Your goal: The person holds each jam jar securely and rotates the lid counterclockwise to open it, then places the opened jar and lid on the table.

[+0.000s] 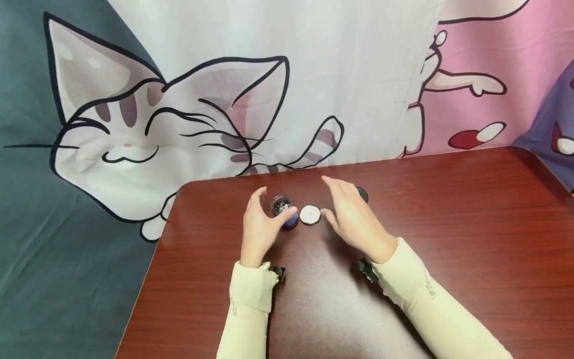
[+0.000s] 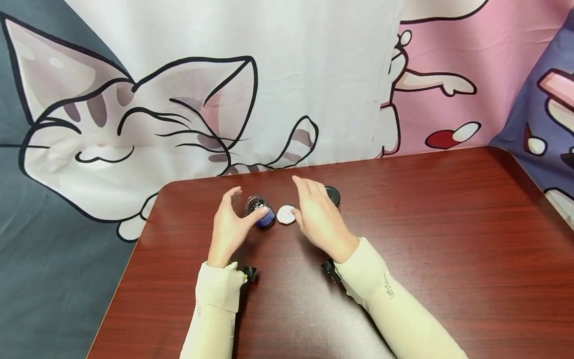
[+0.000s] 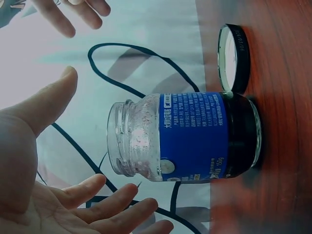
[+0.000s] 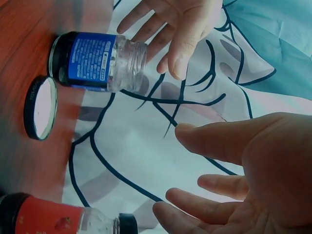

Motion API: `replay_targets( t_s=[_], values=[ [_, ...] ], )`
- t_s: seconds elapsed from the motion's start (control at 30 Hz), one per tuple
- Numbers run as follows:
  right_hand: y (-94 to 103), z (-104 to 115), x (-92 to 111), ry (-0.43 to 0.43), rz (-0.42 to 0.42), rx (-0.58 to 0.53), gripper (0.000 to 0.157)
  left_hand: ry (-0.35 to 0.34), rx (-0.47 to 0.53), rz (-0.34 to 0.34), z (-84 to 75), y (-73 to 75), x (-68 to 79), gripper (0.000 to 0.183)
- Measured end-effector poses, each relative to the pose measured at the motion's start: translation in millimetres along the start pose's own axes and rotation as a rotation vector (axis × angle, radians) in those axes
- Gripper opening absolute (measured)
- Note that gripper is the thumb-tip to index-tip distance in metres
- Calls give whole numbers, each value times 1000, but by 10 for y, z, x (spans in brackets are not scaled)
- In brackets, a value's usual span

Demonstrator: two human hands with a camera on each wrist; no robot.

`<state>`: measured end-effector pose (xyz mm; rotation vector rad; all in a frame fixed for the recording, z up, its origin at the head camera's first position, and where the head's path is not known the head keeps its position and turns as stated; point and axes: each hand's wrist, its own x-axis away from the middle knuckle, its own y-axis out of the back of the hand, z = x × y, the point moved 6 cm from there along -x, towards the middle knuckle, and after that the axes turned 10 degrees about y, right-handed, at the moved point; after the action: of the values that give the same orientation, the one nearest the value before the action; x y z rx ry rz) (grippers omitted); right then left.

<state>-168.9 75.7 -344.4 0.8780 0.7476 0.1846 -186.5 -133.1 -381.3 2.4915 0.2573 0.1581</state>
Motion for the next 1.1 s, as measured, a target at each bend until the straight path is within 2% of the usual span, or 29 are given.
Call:
replay_targets(
  t_s=[0.37,1.1],
  values=[
    [111,-13,20,18,-30,13,68,-27,-4,-8,-48,4,18,88],
    [269,-222,131,-65,-22,0,67,-120,-40,0,-274,-68,131,83]
  ],
)
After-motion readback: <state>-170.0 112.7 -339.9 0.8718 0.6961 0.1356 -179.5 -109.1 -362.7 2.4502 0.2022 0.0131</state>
